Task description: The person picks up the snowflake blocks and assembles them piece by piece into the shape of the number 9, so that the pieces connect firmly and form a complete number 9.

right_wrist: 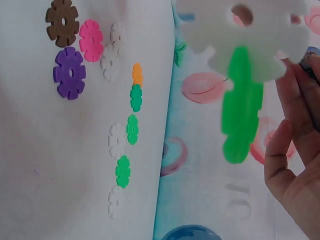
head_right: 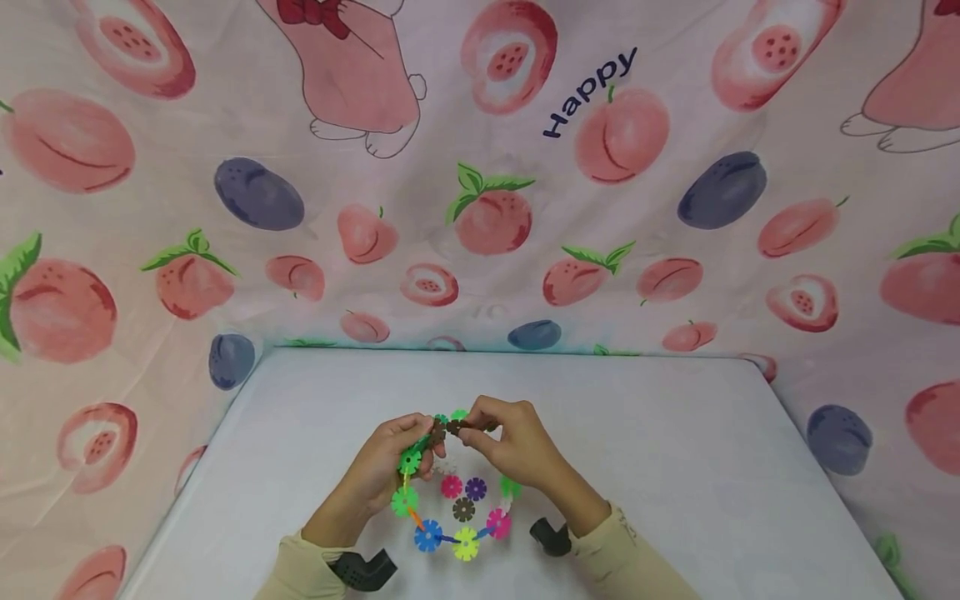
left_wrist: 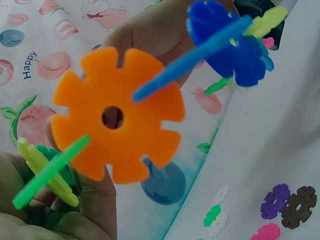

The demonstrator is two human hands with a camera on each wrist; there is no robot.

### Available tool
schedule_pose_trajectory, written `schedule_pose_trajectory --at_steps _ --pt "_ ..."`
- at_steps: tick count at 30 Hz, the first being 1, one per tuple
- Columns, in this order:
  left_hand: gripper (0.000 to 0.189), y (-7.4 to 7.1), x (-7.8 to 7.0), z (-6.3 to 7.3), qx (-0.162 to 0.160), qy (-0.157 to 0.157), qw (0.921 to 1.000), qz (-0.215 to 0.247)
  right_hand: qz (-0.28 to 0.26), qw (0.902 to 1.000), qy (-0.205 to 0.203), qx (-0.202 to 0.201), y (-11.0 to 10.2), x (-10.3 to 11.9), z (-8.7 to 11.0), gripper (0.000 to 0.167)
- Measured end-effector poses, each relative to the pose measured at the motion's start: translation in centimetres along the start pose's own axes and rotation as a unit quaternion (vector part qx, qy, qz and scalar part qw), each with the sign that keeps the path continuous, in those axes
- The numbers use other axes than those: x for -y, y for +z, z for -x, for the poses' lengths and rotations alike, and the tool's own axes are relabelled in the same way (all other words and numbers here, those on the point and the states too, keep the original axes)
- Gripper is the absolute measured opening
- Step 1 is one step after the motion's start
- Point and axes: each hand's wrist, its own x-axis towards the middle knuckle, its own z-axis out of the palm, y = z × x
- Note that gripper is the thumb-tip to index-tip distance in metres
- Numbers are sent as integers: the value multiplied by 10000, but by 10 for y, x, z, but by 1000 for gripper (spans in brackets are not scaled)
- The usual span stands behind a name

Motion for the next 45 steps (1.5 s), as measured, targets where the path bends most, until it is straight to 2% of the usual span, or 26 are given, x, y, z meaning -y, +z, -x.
schedule_pose_trajectory --at_steps 8,16,24,32,38,42,45 --pt "33 1 2 -1 1 -22 10000 43 -187 9997 158 88 1 -2 0 11" --pt "33 2 4 -2 52 16 9999 112 -520 9985 78 183 4 -3 -2 11" --pt "33 4 6 -3 39 -61 9999 98 -590 9977 239 247 4 -7 -3 9" --pt "33 6 8 -3 -189 -81 9997 141 -741 9968 113 284 5 -12 -5 7" --pt "29 8 10 -3 -175 -113 9997 116 -632 9974 74 341 9 -14 -3 10" --pt "34 7 9 -4 2 -119 9998 149 -429 9983 -38 391 8 -18 -3 10" --pt "37 8 8 -4 123 -113 9999 11 -189 9988 -123 429 5 -22 -1 12"
